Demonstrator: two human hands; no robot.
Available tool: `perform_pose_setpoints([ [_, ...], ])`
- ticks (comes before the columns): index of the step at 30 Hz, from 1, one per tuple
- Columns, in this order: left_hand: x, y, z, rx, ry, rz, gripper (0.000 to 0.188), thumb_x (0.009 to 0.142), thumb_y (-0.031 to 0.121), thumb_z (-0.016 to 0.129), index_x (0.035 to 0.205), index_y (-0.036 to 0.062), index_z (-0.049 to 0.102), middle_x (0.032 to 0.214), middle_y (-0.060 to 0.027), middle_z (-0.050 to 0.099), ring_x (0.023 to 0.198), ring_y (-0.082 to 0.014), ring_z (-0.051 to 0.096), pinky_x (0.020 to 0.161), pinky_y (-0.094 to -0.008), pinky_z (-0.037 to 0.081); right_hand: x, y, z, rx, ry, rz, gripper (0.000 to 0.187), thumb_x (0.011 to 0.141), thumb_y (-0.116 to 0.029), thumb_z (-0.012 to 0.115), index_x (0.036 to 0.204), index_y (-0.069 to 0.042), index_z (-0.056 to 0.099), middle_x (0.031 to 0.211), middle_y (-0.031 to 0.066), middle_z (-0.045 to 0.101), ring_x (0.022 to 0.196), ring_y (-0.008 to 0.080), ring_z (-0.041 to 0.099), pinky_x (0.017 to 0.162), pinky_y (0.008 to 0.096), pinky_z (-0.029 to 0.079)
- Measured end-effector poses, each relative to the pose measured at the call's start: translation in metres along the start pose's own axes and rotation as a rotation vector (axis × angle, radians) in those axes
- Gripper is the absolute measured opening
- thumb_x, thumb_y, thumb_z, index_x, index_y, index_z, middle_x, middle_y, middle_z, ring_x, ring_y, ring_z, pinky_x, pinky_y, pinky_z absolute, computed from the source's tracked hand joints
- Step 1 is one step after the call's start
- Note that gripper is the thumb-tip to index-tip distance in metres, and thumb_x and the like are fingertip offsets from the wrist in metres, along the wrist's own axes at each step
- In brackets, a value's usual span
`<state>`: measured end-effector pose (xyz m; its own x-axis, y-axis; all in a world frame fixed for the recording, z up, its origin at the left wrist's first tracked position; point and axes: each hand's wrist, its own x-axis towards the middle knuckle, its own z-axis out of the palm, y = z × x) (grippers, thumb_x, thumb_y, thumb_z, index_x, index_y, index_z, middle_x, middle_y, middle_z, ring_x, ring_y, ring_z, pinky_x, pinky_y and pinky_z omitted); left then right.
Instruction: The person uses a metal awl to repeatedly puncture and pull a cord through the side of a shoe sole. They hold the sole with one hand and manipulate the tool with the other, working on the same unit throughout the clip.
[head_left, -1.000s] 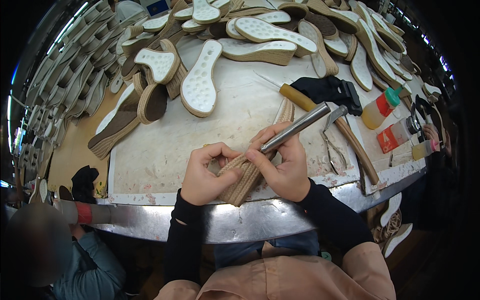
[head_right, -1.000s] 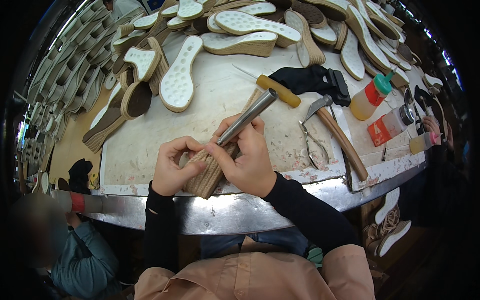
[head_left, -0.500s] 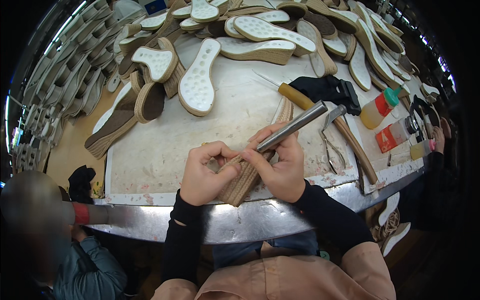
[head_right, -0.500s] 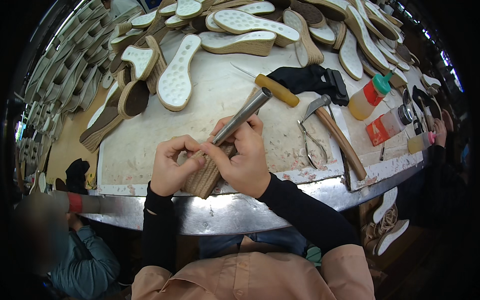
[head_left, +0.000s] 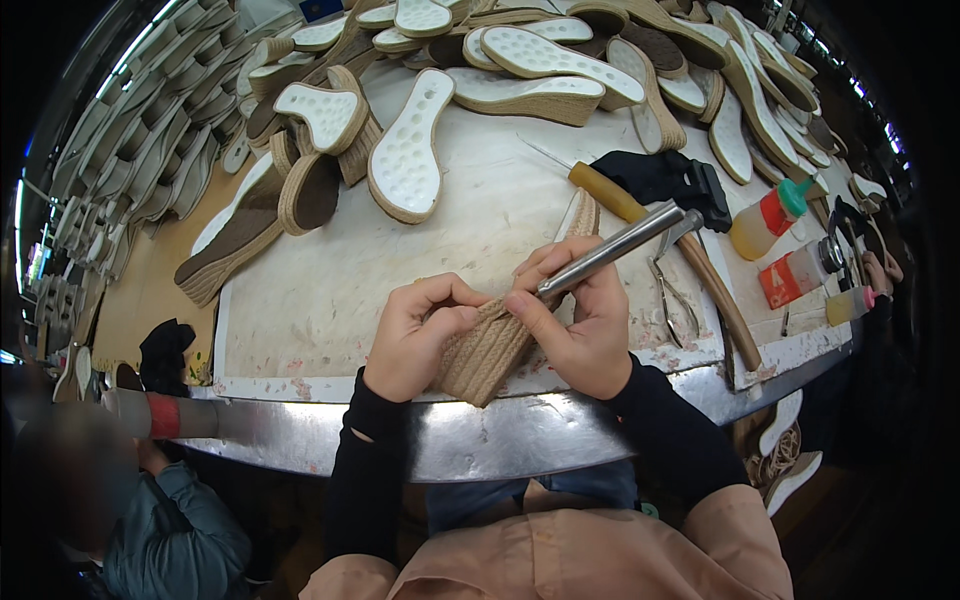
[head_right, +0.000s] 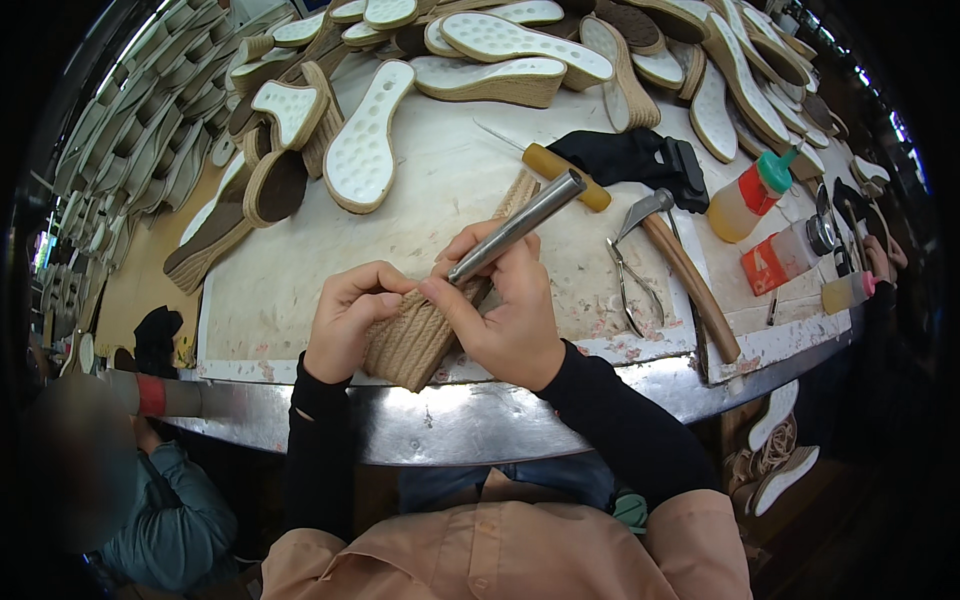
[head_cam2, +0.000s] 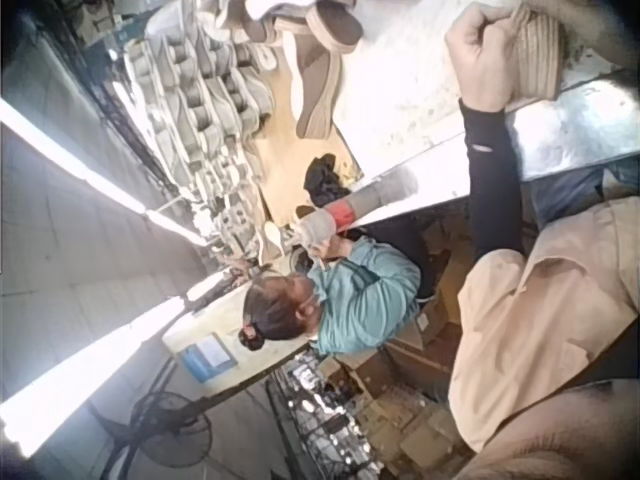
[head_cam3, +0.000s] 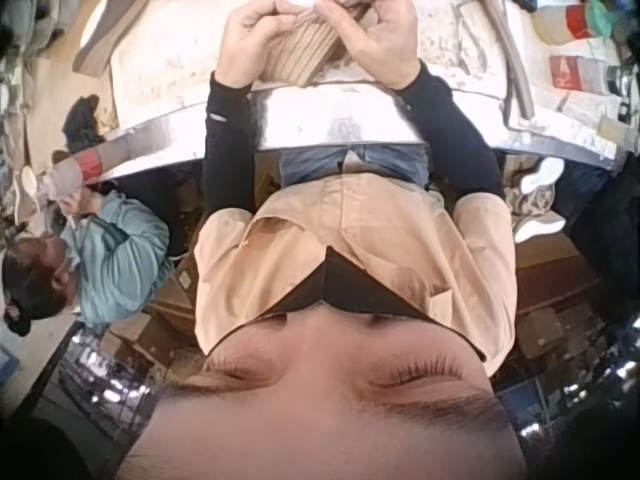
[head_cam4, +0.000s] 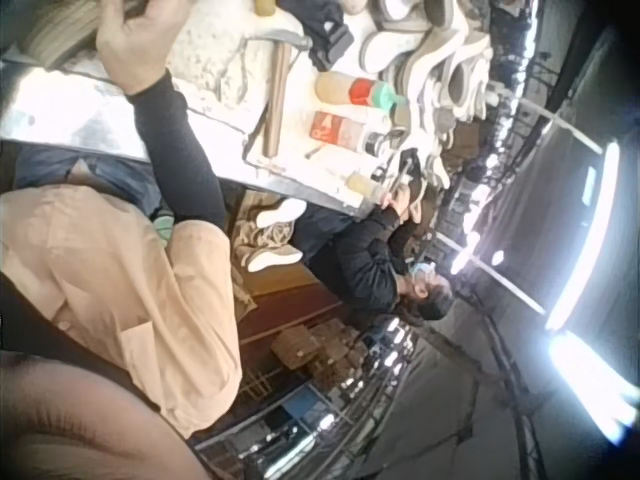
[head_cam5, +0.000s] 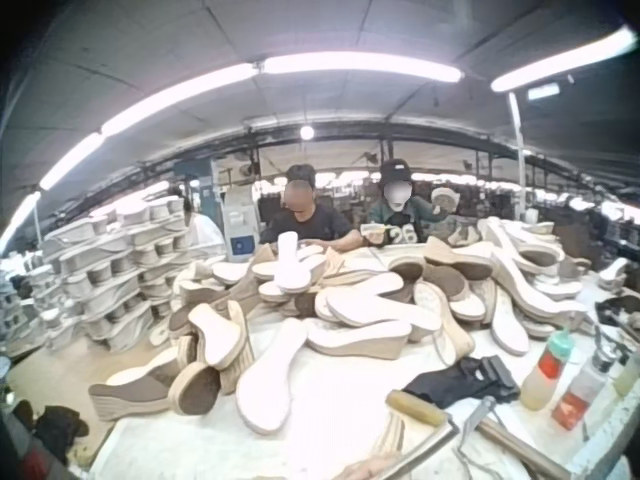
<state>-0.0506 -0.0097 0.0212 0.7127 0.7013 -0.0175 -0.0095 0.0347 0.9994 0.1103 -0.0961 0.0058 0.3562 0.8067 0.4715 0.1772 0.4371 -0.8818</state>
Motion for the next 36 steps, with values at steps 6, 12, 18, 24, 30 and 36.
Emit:
perform_pose_setpoints([
  [6,0.001,-0.004,0.000,0.149,0.014,0.121,0.017,0.070,0.007,0.065,0.082,-0.0038,0.064,0.071,-0.0014,0.058,0.067,-0.0075,0.047,0.067,-0.0218,0.041,0.000,0.003,-0.006,-0.225,-0.111,-0.090,0.036,0.080,0.004,0.067,0.104,-0.004,0.041,0.095,0.0097,0.056,0.087,0.0126,0.057,0.077,0.0249,0.045],
  [12,0.001,-0.006,0.001,0.238,0.028,0.188,0.019,0.066,0.010,0.071,0.080,-0.0024,0.064,0.072,-0.0016,0.058,0.069,-0.0083,0.048,0.067,-0.0225,0.041,0.001,0.004,-0.003,-0.254,-0.089,-0.147,0.035,0.079,0.004,0.068,0.102,-0.004,0.043,0.093,0.0087,0.054,0.089,0.0136,0.056,0.078,0.0259,0.045],
  [18,0.001,-0.004,0.002,0.298,0.030,0.226,0.018,0.065,0.009,0.071,0.078,-0.0021,0.064,0.071,-0.0027,0.057,0.068,-0.0098,0.049,0.066,-0.0236,0.041,0.000,0.003,0.004,-0.286,-0.053,-0.152,0.036,0.078,0.006,0.067,0.103,-0.002,0.043,0.090,0.0066,0.053,0.082,0.0112,0.056,0.075,0.0238,0.044],
  [24,0.001,-0.003,0.001,0.323,0.031,0.253,0.019,0.065,0.006,0.068,0.082,-0.0027,0.065,0.070,-0.0036,0.057,0.068,-0.0108,0.049,0.066,-0.0242,0.041,-0.001,0.002,0.004,-0.252,-0.013,-0.099,0.034,0.079,0.007,0.065,0.103,-0.002,0.042,0.090,0.0066,0.054,0.078,0.0094,0.055,0.072,0.0219,0.044],
  [30,0.001,-0.006,-0.001,0.214,0.058,0.184,0.017,0.068,0.004,0.062,0.083,-0.0040,0.066,0.069,-0.0060,0.058,0.066,-0.0116,0.051,0.066,-0.0246,0.042,-0.003,0.002,0.004,-0.106,0.044,0.052,0.026,0.073,-0.006,0.072,0.093,-0.005,0.056,0.084,0.0036,0.059,0.092,0.0201,0.045,0.082,0.0332,0.037],
  [36,0.001,-0.007,0.001,0.257,0.066,0.215,0.015,0.072,0.005,0.062,0.082,-0.0036,0.066,0.069,-0.0059,0.058,0.066,-0.0105,0.050,0.065,-0.0240,0.042,0.001,0.002,0.000,-0.360,-0.087,-0.190,0.033,0.082,0.006,0.063,0.103,-0.005,0.039,0.087,0.0078,0.057,0.077,0.0106,0.054,0.071,0.0233,0.043],
])
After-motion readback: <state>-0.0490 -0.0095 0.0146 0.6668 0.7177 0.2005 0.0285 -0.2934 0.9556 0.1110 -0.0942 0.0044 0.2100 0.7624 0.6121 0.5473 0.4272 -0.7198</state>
